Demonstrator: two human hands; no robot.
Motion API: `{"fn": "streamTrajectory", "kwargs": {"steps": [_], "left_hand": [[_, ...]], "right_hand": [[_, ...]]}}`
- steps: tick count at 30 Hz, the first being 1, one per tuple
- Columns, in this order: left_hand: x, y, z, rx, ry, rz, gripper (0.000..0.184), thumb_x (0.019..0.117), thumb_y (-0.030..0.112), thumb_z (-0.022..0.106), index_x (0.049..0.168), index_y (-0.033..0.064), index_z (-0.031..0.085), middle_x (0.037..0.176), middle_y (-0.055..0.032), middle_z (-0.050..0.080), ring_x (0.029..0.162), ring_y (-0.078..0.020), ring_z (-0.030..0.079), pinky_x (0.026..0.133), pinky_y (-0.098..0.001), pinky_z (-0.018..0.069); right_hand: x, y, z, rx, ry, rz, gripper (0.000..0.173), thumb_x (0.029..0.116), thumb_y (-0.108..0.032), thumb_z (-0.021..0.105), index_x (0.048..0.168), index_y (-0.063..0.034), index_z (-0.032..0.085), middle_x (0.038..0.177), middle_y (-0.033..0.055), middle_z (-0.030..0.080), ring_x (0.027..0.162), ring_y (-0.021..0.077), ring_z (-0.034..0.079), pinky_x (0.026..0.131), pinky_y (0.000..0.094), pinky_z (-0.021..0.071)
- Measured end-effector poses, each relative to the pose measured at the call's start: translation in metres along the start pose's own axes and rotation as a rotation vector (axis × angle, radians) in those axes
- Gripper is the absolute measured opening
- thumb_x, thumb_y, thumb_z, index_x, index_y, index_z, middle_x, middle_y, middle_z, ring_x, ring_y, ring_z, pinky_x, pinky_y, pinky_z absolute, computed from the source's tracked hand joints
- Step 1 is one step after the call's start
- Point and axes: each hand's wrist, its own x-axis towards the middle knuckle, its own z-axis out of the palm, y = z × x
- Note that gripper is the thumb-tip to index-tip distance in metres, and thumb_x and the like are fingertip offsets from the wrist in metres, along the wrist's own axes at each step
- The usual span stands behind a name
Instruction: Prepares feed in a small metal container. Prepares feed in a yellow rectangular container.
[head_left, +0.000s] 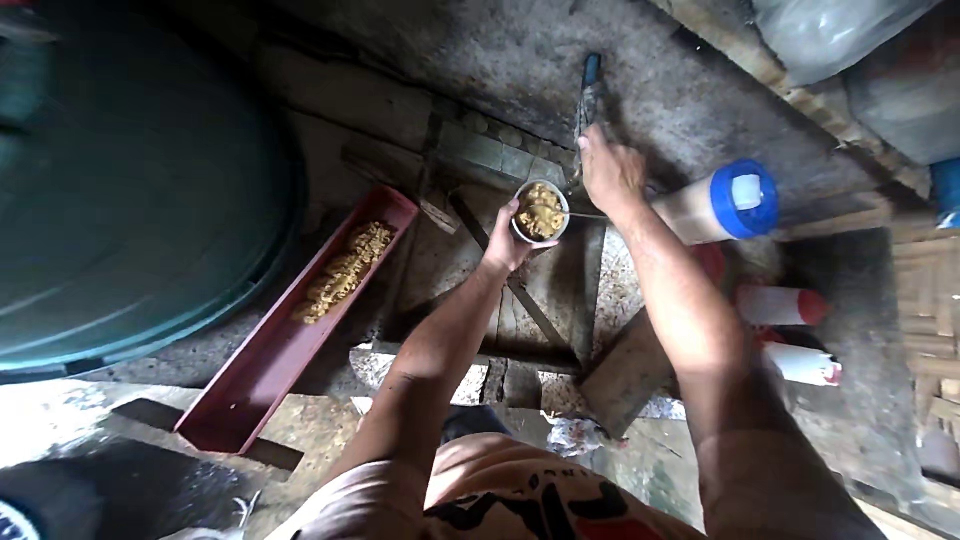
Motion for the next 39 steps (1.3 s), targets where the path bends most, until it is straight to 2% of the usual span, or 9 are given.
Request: {"fn": "streamTrajectory", "kwargs": {"steps": [3,5,7,10,13,15,19,24,39], "left_hand": [[-0.031,0.023,-0.011,-0.040,-0.044,0.039,0.069,0.0993,0.060,0.040,0.150,0.0133,0.040,0.139,-0.0238,0.056,0.118,-0.0455,0.061,0.086,-0.0683,0.0551],[-0.061,0.038,-0.016,-0.069,-0.063,0.049,0.076,0.0927,0.063,0.053,0.149,0.0140,0.042,0.138,-0.0234,0.058,0.117,-0.0455,0.062,0.086,-0.0680,0.0554],[-0.090,0.053,-0.016,-0.109,-0.026,0.067,0.077,0.0902,0.065,0.056,0.147,0.0140,0.044,0.136,-0.0233,0.059,0.115,-0.0450,0.063,0.083,-0.0661,0.0569],[-0.126,0.066,-0.012,-0.105,0.047,0.074,0.075,0.0935,0.066,0.046,0.148,0.0140,0.042,0.138,-0.0238,0.057,0.117,-0.0450,0.062,0.084,-0.0663,0.0566],[-0.164,0.075,-0.001,0.061,0.104,0.061,0.074,0.0901,0.074,0.046,0.144,0.0238,0.049,0.131,-0.0110,0.064,0.110,-0.0310,0.067,0.080,-0.0551,0.0593],[-0.189,0.083,0.007,0.091,0.103,0.042,0.076,0.0882,0.078,0.047,0.144,0.0272,0.050,0.132,-0.0083,0.064,0.111,-0.0296,0.066,0.082,-0.0550,0.0588],[-0.225,0.100,0.008,0.045,0.099,0.010,0.076,0.0912,0.075,0.046,0.149,0.0254,0.046,0.140,-0.0132,0.059,0.118,-0.0378,0.063,0.084,-0.0639,0.0567],[-0.275,0.130,-0.001,0.048,0.071,-0.019,0.073,0.0918,0.073,0.048,0.147,0.0253,0.048,0.138,-0.0121,0.061,0.117,-0.0358,0.064,0.084,-0.0626,0.0569],[-0.398,0.213,-0.046,0.068,0.019,-0.019,0.080,0.0834,0.074,0.062,0.144,0.0246,0.049,0.131,-0.0070,0.065,0.115,-0.0250,0.066,0.091,-0.0506,0.0584]], "right_hand": [[-0.010,-0.019,-0.011,0.115,0.010,0.190,0.045,0.1104,-0.044,0.038,0.138,-0.0113,0.052,0.108,0.0232,0.071,0.100,0.0447,0.070,0.080,0.0621,0.0547],[-0.031,-0.024,-0.023,0.165,0.069,0.228,0.065,0.1051,-0.051,0.048,0.159,-0.0170,0.035,0.146,0.0242,0.053,0.129,0.0454,0.056,0.102,0.0637,0.0461],[-0.065,-0.033,-0.039,0.152,0.131,0.111,0.072,0.1035,-0.057,0.047,0.160,-0.0135,0.035,0.153,0.0241,0.046,0.136,0.0449,0.049,0.109,0.0637,0.0403],[-0.124,-0.061,-0.044,0.105,0.071,-0.187,0.063,0.1043,-0.060,0.043,0.143,-0.0123,0.058,0.138,0.0190,0.060,0.125,0.0411,0.057,0.107,0.0633,0.0393],[-0.162,-0.089,-0.042,0.097,0.018,-0.337,0.062,0.1034,-0.062,0.043,0.134,-0.0120,0.065,0.122,0.0164,0.068,0.111,0.0384,0.066,0.094,0.0584,0.0513],[-0.175,-0.104,-0.046,0.106,-0.036,-0.368,0.048,0.1060,-0.047,0.050,0.135,-0.0114,0.064,0.119,0.0175,0.068,0.108,0.0389,0.067,0.084,0.0546,0.0568],[-0.188,-0.124,-0.062,0.091,0.045,-0.437,0.017,0.1024,-0.010,0.057,0.112,-0.0117,0.071,0.095,0.0141,0.069,0.091,0.0362,0.068,0.070,0.0490,0.0551],[-0.226,-0.168,-0.100,0.067,0.179,-0.478,0.020,0.1060,-0.016,0.053,0.113,-0.0093,0.070,0.094,0.0123,0.069,0.089,0.0336,0.067,0.070,0.0460,0.0536],[-0.295,-0.320,-0.112,0.064,0.158,-0.565,0.016,0.1012,-0.014,0.056,0.106,-0.0041,0.068,0.091,0.0155,0.069,0.081,0.0341,0.069,0.063,0.0451,0.0548]]}}
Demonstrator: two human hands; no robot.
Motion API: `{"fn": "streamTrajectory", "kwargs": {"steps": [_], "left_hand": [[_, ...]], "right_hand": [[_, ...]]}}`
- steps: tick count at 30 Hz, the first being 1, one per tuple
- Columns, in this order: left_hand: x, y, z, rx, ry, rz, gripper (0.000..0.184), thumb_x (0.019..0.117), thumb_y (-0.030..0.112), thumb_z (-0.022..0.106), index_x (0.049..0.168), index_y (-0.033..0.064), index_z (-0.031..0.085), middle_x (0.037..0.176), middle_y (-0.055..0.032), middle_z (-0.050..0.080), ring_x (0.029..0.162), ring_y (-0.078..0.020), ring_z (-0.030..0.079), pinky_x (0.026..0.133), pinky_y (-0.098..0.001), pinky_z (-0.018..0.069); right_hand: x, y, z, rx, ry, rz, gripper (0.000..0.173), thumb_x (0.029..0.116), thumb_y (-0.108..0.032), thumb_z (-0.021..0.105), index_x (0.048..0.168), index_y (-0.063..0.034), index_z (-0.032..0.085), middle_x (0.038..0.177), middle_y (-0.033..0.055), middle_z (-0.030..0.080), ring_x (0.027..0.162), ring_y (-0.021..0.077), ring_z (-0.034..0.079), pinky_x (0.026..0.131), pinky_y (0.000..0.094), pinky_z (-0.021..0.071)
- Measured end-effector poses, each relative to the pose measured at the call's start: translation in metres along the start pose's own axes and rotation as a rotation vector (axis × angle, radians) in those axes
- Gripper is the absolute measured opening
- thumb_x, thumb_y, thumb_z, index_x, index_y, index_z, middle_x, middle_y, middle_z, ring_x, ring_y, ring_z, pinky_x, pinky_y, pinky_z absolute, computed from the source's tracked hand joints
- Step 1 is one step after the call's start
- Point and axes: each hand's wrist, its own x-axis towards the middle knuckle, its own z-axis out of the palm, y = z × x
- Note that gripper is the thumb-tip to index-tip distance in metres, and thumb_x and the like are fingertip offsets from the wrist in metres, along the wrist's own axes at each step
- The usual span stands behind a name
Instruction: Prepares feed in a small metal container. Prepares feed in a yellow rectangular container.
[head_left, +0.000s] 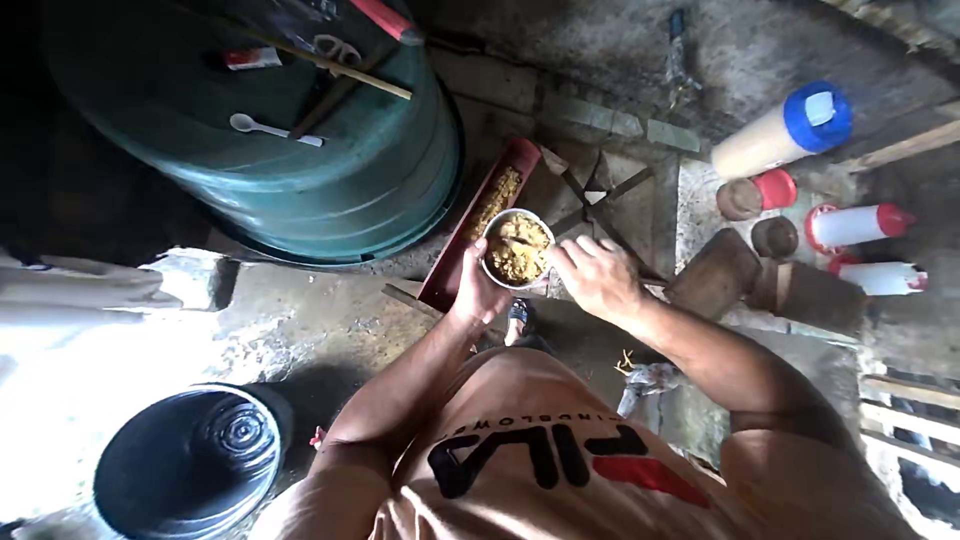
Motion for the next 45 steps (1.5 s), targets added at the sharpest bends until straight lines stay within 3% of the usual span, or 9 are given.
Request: {"fn": "streamTrajectory", "kwargs": {"steps": [6,17,21,24,27,30,37,41,45], "left_hand": [[-0.024,0.013,-0.015,-0.073,-0.054,-0.045,0.081,0.0844,0.070,0.064,0.147,0.0214,0.047,0.137,-0.0135,0.060,0.120,-0.0349,0.063,0.090,-0.0627,0.0560],[-0.048,0.024,-0.014,0.097,0.016,-0.037,0.076,0.0891,0.071,0.057,0.147,0.0234,0.048,0.134,-0.0059,0.063,0.119,-0.0236,0.064,0.095,-0.0492,0.0568],[-0.050,0.023,-0.017,0.176,0.033,0.000,0.072,0.0931,0.068,0.054,0.150,0.0239,0.044,0.138,-0.0057,0.061,0.123,-0.0227,0.062,0.098,-0.0488,0.0553],[-0.053,0.023,-0.016,0.158,0.078,-0.053,0.063,0.0990,0.065,0.044,0.147,0.0239,0.046,0.136,-0.0051,0.062,0.121,-0.0227,0.062,0.097,-0.0487,0.0557],[-0.051,0.020,-0.017,0.066,0.106,-0.133,0.067,0.0986,0.066,0.041,0.148,0.0213,0.045,0.137,-0.0127,0.061,0.116,-0.0327,0.065,0.087,-0.0576,0.0581],[-0.047,0.018,-0.014,0.030,0.119,-0.161,0.069,0.0967,0.068,0.044,0.147,0.0209,0.047,0.136,-0.0144,0.061,0.114,-0.0351,0.066,0.083,-0.0589,0.0590],[-0.037,0.003,-0.012,0.087,0.047,-0.169,0.072,0.0949,0.071,0.046,0.148,0.0223,0.046,0.137,-0.0115,0.061,0.116,-0.0321,0.065,0.086,-0.0570,0.0585],[-0.036,-0.003,-0.007,0.090,0.010,-0.129,0.070,0.0932,0.070,0.051,0.145,0.0231,0.050,0.137,-0.0096,0.061,0.120,-0.0305,0.063,0.091,-0.0592,0.0560],[-0.037,-0.010,-0.004,0.102,-0.028,-0.119,0.074,0.0900,0.073,0.054,0.145,0.0233,0.050,0.137,-0.0079,0.061,0.123,-0.0290,0.061,0.095,-0.0591,0.0546]], "right_hand": [[-0.007,-0.018,-0.018,-0.105,0.059,0.048,0.017,0.1019,-0.011,0.057,0.110,-0.0055,0.070,0.090,0.0133,0.070,0.079,0.0317,0.068,0.064,0.0428,0.0539],[-0.002,-0.038,-0.021,-0.186,0.094,-0.043,0.019,0.1017,-0.005,0.055,0.112,-0.0034,0.070,0.092,0.0138,0.071,0.078,0.0309,0.067,0.065,0.0419,0.0517],[0.014,-0.050,-0.033,-0.200,-0.136,0.046,0.010,0.0982,-0.002,0.056,0.103,-0.0015,0.065,0.092,0.0160,0.066,0.079,0.0333,0.067,0.062,0.0432,0.0531],[0.017,-0.047,-0.033,-0.130,-0.245,0.091,0.014,0.0990,-0.012,0.056,0.090,-0.0026,0.062,0.083,0.0161,0.063,0.069,0.0346,0.065,0.057,0.0461,0.0519],[0.016,-0.033,-0.028,-0.041,-0.277,0.121,0.021,0.0963,-0.017,0.054,0.083,-0.0040,0.064,0.074,0.0150,0.062,0.065,0.0346,0.065,0.054,0.0478,0.0489],[0.008,-0.021,-0.020,0.103,-0.371,0.188,0.025,0.0963,-0.027,0.052,0.084,-0.0088,0.065,0.073,0.0118,0.063,0.066,0.0328,0.066,0.053,0.0500,0.0480],[-0.008,-0.013,-0.011,0.455,-0.636,0.460,0.030,0.1086,-0.038,0.049,0.100,-0.0150,0.066,0.081,0.0066,0.068,0.080,0.0252,0.069,0.075,0.0501,0.0538],[-0.023,-0.006,-0.008,0.620,-0.616,0.526,0.035,0.1112,-0.038,0.042,0.104,-0.0137,0.065,0.083,0.0064,0.065,0.078,0.0224,0.066,0.072,0.0490,0.0533],[-0.035,-0.001,-0.013,0.686,-0.492,0.620,0.039,0.1100,-0.037,0.044,0.082,-0.0124,0.056,0.065,0.0018,0.047,0.058,0.0170,0.050,0.056,0.0404,0.0420]]}}
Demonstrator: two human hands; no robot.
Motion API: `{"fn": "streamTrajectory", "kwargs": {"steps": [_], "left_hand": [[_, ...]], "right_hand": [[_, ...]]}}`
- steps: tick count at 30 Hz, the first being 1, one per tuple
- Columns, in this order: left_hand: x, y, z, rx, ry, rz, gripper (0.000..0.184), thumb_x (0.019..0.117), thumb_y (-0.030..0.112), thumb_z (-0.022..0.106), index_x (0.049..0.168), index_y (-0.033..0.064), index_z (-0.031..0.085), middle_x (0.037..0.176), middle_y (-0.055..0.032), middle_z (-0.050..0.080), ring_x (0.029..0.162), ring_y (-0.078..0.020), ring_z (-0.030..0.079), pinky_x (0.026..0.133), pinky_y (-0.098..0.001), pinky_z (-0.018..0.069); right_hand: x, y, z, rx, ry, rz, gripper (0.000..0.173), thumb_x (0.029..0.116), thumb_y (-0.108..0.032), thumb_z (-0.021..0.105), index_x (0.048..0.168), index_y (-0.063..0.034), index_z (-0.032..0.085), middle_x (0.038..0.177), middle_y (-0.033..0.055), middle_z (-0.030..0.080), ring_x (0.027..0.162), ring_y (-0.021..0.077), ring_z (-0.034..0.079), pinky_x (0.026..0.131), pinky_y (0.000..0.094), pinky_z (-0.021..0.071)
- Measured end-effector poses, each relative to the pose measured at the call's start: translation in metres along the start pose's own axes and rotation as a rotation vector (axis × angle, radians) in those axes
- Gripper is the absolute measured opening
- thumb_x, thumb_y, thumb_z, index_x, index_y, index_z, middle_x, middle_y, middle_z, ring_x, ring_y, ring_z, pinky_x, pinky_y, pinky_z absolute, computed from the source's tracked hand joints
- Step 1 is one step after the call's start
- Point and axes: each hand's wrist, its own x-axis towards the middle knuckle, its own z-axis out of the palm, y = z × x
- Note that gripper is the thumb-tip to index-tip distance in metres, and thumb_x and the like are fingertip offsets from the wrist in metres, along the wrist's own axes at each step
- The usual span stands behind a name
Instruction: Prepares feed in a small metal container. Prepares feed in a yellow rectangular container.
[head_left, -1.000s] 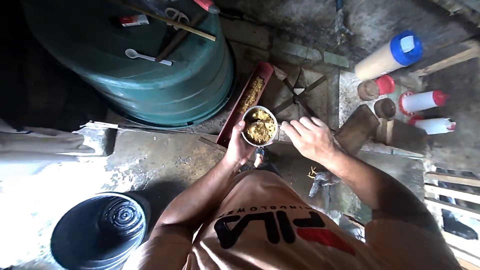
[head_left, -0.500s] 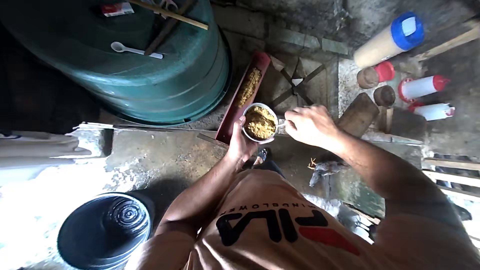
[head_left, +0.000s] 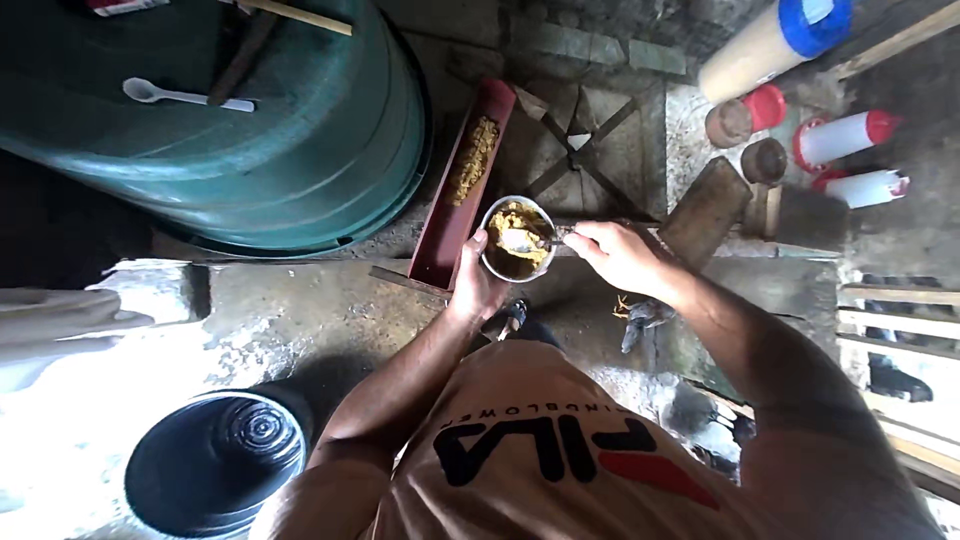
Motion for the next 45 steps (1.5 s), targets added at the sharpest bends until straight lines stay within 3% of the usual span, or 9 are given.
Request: {"fn": "streamTrajectory", "kwargs": {"steps": [3,7,14,18,23,26,34,41,45], "left_hand": [[-0.002,-0.004,-0.002,-0.010,-0.007,0.031,0.079,0.0872,0.073,0.058,0.146,0.0215,0.049,0.138,-0.0089,0.061,0.124,-0.0290,0.061,0.097,-0.0588,0.0537],[-0.006,-0.007,-0.001,0.028,0.015,0.061,0.077,0.0887,0.071,0.058,0.150,0.0256,0.044,0.140,-0.0046,0.059,0.126,-0.0227,0.059,0.100,-0.0509,0.0529],[-0.013,0.000,-0.011,-0.016,0.002,0.077,0.076,0.0907,0.072,0.054,0.149,0.0235,0.045,0.140,-0.0095,0.059,0.125,-0.0305,0.060,0.095,-0.0611,0.0539],[-0.016,0.002,-0.011,-0.014,0.007,0.073,0.077,0.0893,0.072,0.056,0.148,0.0232,0.047,0.138,-0.0064,0.061,0.125,-0.0240,0.060,0.100,-0.0517,0.0534],[-0.020,0.010,-0.019,-0.044,0.009,0.078,0.075,0.0900,0.072,0.055,0.145,0.0220,0.050,0.136,-0.0076,0.062,0.123,-0.0259,0.062,0.098,-0.0538,0.0545],[-0.021,0.010,-0.018,-0.030,-0.006,0.085,0.076,0.0891,0.072,0.056,0.146,0.0227,0.049,0.136,-0.0063,0.062,0.123,-0.0240,0.062,0.099,-0.0511,0.0543],[-0.026,0.006,-0.026,0.062,0.005,0.196,0.077,0.0922,0.066,0.057,0.153,0.0228,0.039,0.141,-0.0074,0.058,0.125,-0.0243,0.059,0.099,-0.0504,0.0544],[-0.028,0.022,-0.024,0.120,-0.047,0.276,0.075,0.0928,0.064,0.059,0.153,0.0237,0.038,0.140,-0.0050,0.058,0.124,-0.0207,0.060,0.099,-0.0467,0.0551],[-0.031,0.029,-0.020,0.108,-0.054,0.194,0.080,0.0889,0.067,0.062,0.152,0.0236,0.040,0.137,-0.0048,0.061,0.120,-0.0201,0.062,0.096,-0.0455,0.0568]], "right_hand": [[-0.007,-0.002,0.000,-0.072,0.123,0.041,0.041,0.1097,-0.038,0.045,0.080,-0.0122,0.056,0.064,0.0044,0.050,0.057,0.0208,0.052,0.053,0.0437,0.0422],[-0.008,-0.026,0.015,-0.301,0.106,0.125,0.043,0.1085,-0.045,0.043,0.091,-0.0141,0.067,0.071,0.0093,0.064,0.073,0.0305,0.067,0.066,0.0539,0.0507],[-0.030,-0.040,0.020,-0.597,0.394,-0.008,0.041,0.1075,-0.040,0.046,0.089,-0.0097,0.066,0.059,0.0132,0.059,0.057,0.0372,0.064,0.047,0.0509,0.0459],[-0.022,-0.054,0.046,-0.666,0.432,-0.089,0.035,0.1069,-0.032,0.049,0.090,-0.0071,0.067,0.062,0.0132,0.059,0.054,0.0351,0.063,0.044,0.0478,0.0462],[-0.034,-0.059,0.032,-0.716,0.482,-0.207,0.034,0.1067,-0.031,0.051,0.089,-0.0069,0.068,0.075,0.0141,0.064,0.072,0.0347,0.068,0.060,0.0475,0.0533],[-0.029,-0.069,0.029,-0.752,0.492,-0.269,0.033,0.1054,-0.030,0.052,0.086,-0.0065,0.065,0.078,0.0136,0.062,0.078,0.0337,0.065,0.070,0.0471,0.0508],[-0.011,-0.075,0.016,-0.719,0.274,-0.169,0.038,0.1040,-0.036,0.052,0.087,-0.0074,0.071,0.080,0.0143,0.068,0.081,0.0354,0.070,0.068,0.0503,0.0553],[-0.002,-0.076,0.017,-0.766,0.579,-0.255,0.035,0.1058,-0.034,0.053,0.088,-0.0061,0.065,0.083,0.0129,0.065,0.084,0.0326,0.065,0.074,0.0477,0.0486],[0.008,-0.069,0.017,-0.688,0.613,-0.394,0.029,0.1055,-0.030,0.056,0.090,-0.0077,0.067,0.084,0.0107,0.066,0.081,0.0297,0.064,0.080,0.0471,0.0460]]}}
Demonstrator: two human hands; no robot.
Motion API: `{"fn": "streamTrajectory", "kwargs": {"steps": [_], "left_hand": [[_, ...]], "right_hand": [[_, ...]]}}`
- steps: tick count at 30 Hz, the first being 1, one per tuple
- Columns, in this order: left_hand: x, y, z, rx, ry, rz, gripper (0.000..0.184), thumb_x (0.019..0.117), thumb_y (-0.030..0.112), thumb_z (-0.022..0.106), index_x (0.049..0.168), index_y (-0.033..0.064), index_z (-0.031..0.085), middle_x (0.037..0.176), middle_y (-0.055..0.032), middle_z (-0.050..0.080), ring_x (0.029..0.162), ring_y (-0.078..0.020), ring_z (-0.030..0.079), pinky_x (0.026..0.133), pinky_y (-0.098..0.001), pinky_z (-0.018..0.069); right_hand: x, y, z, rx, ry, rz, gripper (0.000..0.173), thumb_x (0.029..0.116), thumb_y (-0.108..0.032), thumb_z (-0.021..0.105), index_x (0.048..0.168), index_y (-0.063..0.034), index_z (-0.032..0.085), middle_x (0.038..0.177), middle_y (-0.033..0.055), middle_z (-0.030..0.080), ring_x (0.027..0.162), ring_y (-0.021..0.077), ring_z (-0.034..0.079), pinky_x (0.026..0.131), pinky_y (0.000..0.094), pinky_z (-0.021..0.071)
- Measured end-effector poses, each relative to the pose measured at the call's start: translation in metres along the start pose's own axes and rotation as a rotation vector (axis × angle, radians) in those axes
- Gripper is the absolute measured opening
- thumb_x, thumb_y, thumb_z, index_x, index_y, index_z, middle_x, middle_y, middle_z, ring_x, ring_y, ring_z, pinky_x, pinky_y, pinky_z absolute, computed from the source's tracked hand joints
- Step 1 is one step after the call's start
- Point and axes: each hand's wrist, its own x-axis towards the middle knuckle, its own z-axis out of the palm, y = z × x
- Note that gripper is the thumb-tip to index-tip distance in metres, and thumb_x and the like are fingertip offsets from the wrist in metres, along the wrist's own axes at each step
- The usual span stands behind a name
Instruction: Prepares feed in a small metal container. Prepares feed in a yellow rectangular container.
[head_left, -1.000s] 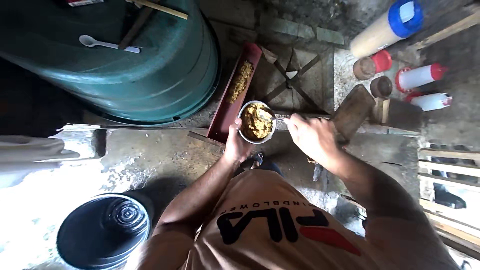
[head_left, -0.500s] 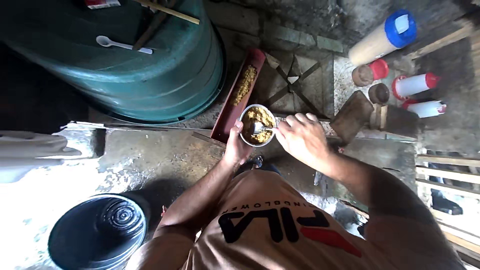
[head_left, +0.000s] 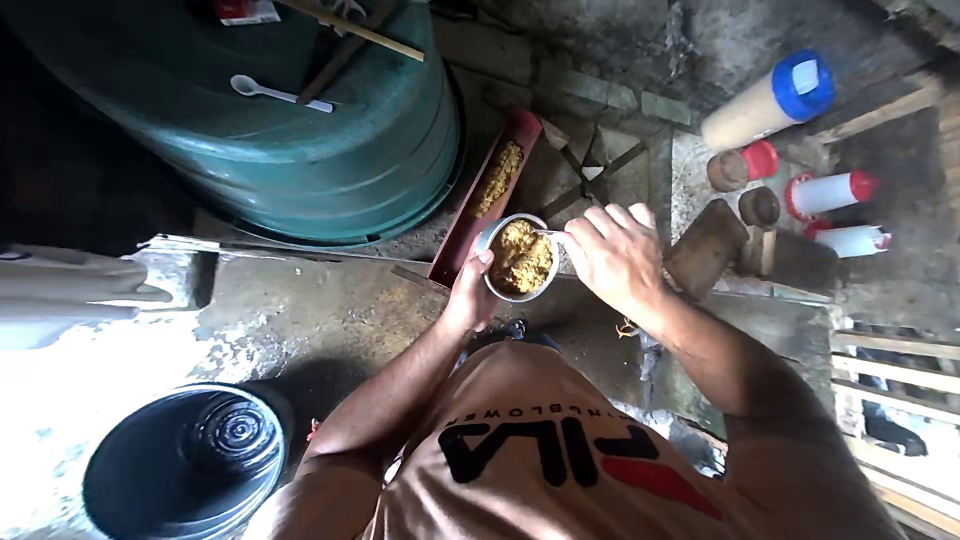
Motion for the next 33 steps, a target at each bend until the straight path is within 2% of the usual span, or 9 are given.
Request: {"fn": "streamTrajectory", "kwargs": {"steps": [3,8,15,19,22,24,26,31,33], "left_hand": [[0.001,0.003,0.003,-0.053,0.017,-0.044,0.080,0.0867,0.069,0.064,0.150,0.0245,0.043,0.135,-0.0050,0.062,0.120,-0.0213,0.063,0.096,-0.0468,0.0568],[0.004,0.006,0.008,-0.149,0.041,-0.090,0.077,0.0842,0.070,0.067,0.143,0.0224,0.052,0.130,-0.0062,0.066,0.116,-0.0226,0.066,0.093,-0.0480,0.0584],[0.007,0.006,0.011,-0.191,0.042,-0.140,0.080,0.0819,0.071,0.068,0.144,0.0232,0.052,0.132,-0.0068,0.064,0.119,-0.0238,0.064,0.095,-0.0490,0.0574],[0.007,0.006,0.008,-0.211,0.057,-0.148,0.079,0.0822,0.070,0.068,0.144,0.0240,0.052,0.132,-0.0060,0.064,0.119,-0.0230,0.064,0.095,-0.0486,0.0575],[0.007,0.004,0.009,-0.218,0.076,-0.172,0.082,0.0796,0.072,0.070,0.143,0.0220,0.053,0.132,-0.0074,0.064,0.119,-0.0245,0.064,0.095,-0.0495,0.0574],[0.005,0.001,0.010,-0.226,0.075,-0.203,0.082,0.0802,0.071,0.069,0.144,0.0221,0.052,0.133,-0.0093,0.064,0.119,-0.0278,0.064,0.093,-0.0535,0.0578],[0.006,-0.001,0.008,-0.266,0.059,-0.204,0.082,0.0823,0.068,0.069,0.146,0.0203,0.049,0.136,-0.0148,0.061,0.121,-0.0358,0.062,0.091,-0.0634,0.0558],[0.007,0.001,0.008,-0.239,0.077,-0.115,0.079,0.0838,0.066,0.069,0.145,0.0208,0.049,0.136,-0.0121,0.061,0.122,-0.0311,0.062,0.095,-0.0588,0.0550],[0.007,0.000,0.009,-0.147,0.078,-0.048,0.078,0.0865,0.067,0.065,0.150,0.0266,0.043,0.139,-0.0063,0.059,0.125,-0.0242,0.060,0.099,-0.0515,0.0541]], "right_hand": [[-0.001,0.008,0.003,0.096,-0.022,-0.063,0.027,0.1056,-0.029,0.055,0.092,-0.0094,0.069,0.087,0.0089,0.067,0.083,0.0278,0.065,0.086,0.0481,0.0469],[-0.016,0.013,-0.016,0.081,0.058,-0.087,0.023,0.1039,-0.027,0.059,0.094,-0.0105,0.072,0.085,0.0079,0.067,0.080,0.0272,0.063,0.088,0.0481,0.0455],[-0.027,0.009,0.002,0.001,0.024,-0.096,0.018,0.1034,-0.024,0.059,0.095,-0.0123,0.070,0.087,0.0073,0.067,0.081,0.0275,0.062,0.085,0.0479,0.0444],[-0.031,0.006,-0.020,-0.002,0.045,-0.088,0.022,0.1030,-0.026,0.060,0.095,-0.0102,0.073,0.087,0.0084,0.067,0.080,0.0278,0.062,0.084,0.0483,0.0450],[-0.035,0.000,-0.012,0.024,0.029,-0.149,0.019,0.1026,-0.025,0.059,0.095,-0.0121,0.071,0.087,0.0071,0.066,0.080,0.0267,0.062,0.084,0.0469,0.0446],[-0.026,0.008,-0.003,0.017,0.011,-0.129,0.019,0.1037,-0.022,0.057,0.094,-0.0107,0.069,0.086,0.0093,0.066,0.080,0.0297,0.063,0.083,0.0499,0.0463],[-0.018,0.016,-0.008,-0.033,0.031,-0.103,0.021,0.1046,-0.023,0.057,0.093,-0.0092,0.068,0.085,0.0097,0.065,0.079,0.0295,0.062,0.082,0.0488,0.0449],[-0.019,0.005,-0.040,-0.137,0.044,-0.048,0.020,0.1023,-0.024,0.060,0.098,-0.0080,0.072,0.087,0.0098,0.067,0.079,0.0296,0.062,0.080,0.0481,0.0448],[-0.014,-0.005,-0.037,-0.196,-0.005,0.046,0.023,0.1038,-0.025,0.058,0.094,-0.0067,0.068,0.084,0.0115,0.065,0.077,0.0309,0.062,0.078,0.0483,0.0455]]}}
